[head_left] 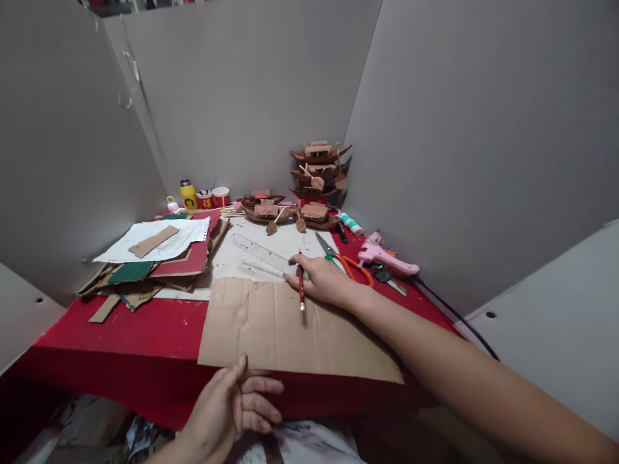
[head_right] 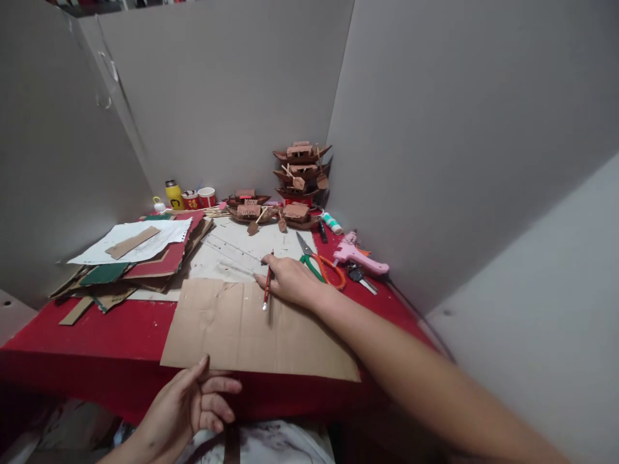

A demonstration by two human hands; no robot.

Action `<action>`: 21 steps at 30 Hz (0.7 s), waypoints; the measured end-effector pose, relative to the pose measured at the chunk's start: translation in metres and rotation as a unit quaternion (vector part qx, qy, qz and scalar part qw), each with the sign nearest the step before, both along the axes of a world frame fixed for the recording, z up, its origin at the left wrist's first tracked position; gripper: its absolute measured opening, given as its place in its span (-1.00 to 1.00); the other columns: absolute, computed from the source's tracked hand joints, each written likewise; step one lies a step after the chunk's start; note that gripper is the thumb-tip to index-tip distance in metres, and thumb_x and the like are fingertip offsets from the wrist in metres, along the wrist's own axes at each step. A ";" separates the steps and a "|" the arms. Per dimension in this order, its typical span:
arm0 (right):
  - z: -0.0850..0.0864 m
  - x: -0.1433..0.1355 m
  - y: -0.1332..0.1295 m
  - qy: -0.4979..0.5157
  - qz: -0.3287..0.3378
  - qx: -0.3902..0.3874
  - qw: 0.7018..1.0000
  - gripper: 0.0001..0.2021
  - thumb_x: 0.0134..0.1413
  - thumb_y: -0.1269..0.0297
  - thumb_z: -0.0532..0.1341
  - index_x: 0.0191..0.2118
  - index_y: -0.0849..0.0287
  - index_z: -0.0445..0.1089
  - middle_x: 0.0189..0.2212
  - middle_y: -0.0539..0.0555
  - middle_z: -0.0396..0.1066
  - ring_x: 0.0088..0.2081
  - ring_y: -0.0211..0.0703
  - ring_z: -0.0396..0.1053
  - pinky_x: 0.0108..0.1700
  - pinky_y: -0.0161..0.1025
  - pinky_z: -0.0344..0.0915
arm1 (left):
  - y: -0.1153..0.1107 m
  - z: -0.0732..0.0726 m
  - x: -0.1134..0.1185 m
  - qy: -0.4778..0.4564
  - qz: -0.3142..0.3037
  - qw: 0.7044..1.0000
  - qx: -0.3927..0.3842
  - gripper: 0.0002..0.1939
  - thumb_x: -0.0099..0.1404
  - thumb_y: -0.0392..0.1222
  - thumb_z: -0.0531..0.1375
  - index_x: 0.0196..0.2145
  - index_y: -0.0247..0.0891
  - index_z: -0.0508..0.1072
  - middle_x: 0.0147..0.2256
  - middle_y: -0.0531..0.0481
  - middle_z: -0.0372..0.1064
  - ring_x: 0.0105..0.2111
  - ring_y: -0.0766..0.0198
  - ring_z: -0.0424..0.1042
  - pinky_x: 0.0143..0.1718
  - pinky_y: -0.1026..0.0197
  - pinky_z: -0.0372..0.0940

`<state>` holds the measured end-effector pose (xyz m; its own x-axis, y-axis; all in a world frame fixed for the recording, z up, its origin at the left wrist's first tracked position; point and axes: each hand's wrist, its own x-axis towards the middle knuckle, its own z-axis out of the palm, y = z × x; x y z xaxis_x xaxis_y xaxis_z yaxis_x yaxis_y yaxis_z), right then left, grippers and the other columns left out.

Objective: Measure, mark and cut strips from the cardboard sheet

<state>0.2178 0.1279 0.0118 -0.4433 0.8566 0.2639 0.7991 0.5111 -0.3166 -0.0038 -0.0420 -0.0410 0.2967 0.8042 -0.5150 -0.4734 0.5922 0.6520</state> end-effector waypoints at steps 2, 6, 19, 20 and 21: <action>-0.004 -0.001 0.003 -0.013 -0.001 0.001 1.000 -0.71 0.14 0.14 0.18 -0.09 0.20 0.40 -0.41 0.14 0.52 -0.38 -0.05 0.46 -0.37 -0.27 0.20 | 0.000 0.000 0.000 0.003 -0.050 0.999 -0.019 -0.47 0.22 0.16 0.21 -0.28 -0.48 0.57 -0.37 -0.30 0.55 -0.57 0.15 0.53 -0.61 0.28 0.34; -0.012 -0.001 0.008 -0.015 -0.023 0.017 0.999 -0.72 0.12 0.16 0.21 -0.10 0.20 0.41 -0.41 0.15 0.54 -0.38 -0.01 0.48 -0.39 -0.25 0.20 | -0.002 0.009 -0.011 0.106 -0.104 0.986 0.082 -0.48 0.28 0.18 0.15 -0.33 -0.42 0.57 -0.46 -0.25 0.54 -0.56 0.19 0.52 -0.57 0.31 0.34; 0.008 0.048 -0.007 0.204 -0.100 0.065 0.972 -0.68 0.09 0.06 0.22 -0.12 0.17 0.39 -0.40 0.10 0.50 -0.40 -0.06 0.43 -0.34 -0.18 0.30 | 0.041 0.009 -0.081 0.655 -0.136 0.323 0.669 -0.45 0.32 -0.08 0.17 0.24 -0.21 0.26 0.21 -0.17 0.24 0.17 -0.03 0.28 0.08 -0.01 0.31; 0.007 0.052 -0.008 0.224 -0.109 0.058 0.967 -0.68 0.07 0.06 0.23 -0.13 0.16 0.39 -0.38 0.10 0.50 -0.38 -0.05 0.44 -0.32 -0.16 0.32 | 0.046 0.009 -0.083 0.657 -0.144 0.305 0.674 -0.44 0.32 -0.07 0.18 0.24 -0.21 0.26 0.20 -0.16 0.26 0.16 -0.03 0.30 0.07 0.00 0.32; 0.006 0.056 -0.009 0.245 -0.119 0.048 0.961 -0.69 0.06 0.06 0.24 -0.15 0.15 0.38 -0.37 0.10 0.50 -0.36 -0.04 0.45 -0.29 -0.15 0.34 | 0.051 0.009 -0.084 0.656 -0.150 0.290 0.681 -0.43 0.31 -0.07 0.19 0.24 -0.21 0.26 0.19 -0.15 0.28 0.14 -0.02 0.31 0.08 0.01 0.32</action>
<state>0.2737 0.1188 0.0182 -0.0397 0.8796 0.4740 0.6646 0.3775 -0.6448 -0.0876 0.0086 -0.0322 0.7251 0.5666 0.3914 0.6502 -0.7505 -0.1180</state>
